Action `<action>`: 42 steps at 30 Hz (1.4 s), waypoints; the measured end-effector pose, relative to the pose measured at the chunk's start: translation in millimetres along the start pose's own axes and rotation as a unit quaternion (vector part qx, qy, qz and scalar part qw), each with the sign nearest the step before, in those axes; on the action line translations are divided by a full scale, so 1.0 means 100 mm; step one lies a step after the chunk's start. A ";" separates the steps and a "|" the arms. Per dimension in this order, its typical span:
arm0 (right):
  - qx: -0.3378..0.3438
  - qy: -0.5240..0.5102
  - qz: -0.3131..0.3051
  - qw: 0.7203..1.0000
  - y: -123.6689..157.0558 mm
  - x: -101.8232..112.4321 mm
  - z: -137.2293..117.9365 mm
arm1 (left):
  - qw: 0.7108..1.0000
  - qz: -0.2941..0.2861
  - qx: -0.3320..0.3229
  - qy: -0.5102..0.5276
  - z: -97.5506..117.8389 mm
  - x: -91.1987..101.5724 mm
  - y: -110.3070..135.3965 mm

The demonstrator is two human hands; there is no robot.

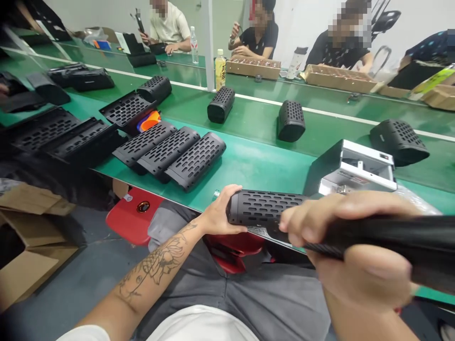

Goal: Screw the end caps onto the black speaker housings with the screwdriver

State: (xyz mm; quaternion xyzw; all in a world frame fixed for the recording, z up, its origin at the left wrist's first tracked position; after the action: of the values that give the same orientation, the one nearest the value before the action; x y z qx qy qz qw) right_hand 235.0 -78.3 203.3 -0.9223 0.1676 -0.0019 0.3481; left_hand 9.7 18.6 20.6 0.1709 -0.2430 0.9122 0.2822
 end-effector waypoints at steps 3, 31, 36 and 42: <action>-0.006 -0.113 -0.088 0.990 -0.01 -0.53 -0.01 | 1.000 -0.002 0.007 0.017 0.03 0.00 -0.01; -0.088 -0.113 -0.215 0.966 0.04 -0.97 0.33 | 1.000 0.012 0.011 0.019 0.09 -0.02 -0.08; -0.088 -0.118 -0.208 0.967 0.05 -0.97 0.33 | 1.000 0.020 0.001 0.020 0.08 -0.03 -0.09; -0.066 -0.126 -0.238 0.961 0.15 -0.88 0.42 | 0.999 0.023 -0.007 0.024 0.07 -0.02 -0.09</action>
State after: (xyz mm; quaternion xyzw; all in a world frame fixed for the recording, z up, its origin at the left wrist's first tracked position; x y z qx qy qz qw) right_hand 152.2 -34.1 171.9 -0.9494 -0.1019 0.0425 0.2939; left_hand 18.0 20.7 29.2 0.1412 -0.2469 0.9205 0.2678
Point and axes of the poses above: each hand's wrist, its own y-axis away from the middle knuckle, its own x-axis out of the back of the hand, z = x × y, the point moved 4 cm from there along -y, towards the middle knuckle, and after that the axes turned 6 degrees about x, right-handed, at the moved point
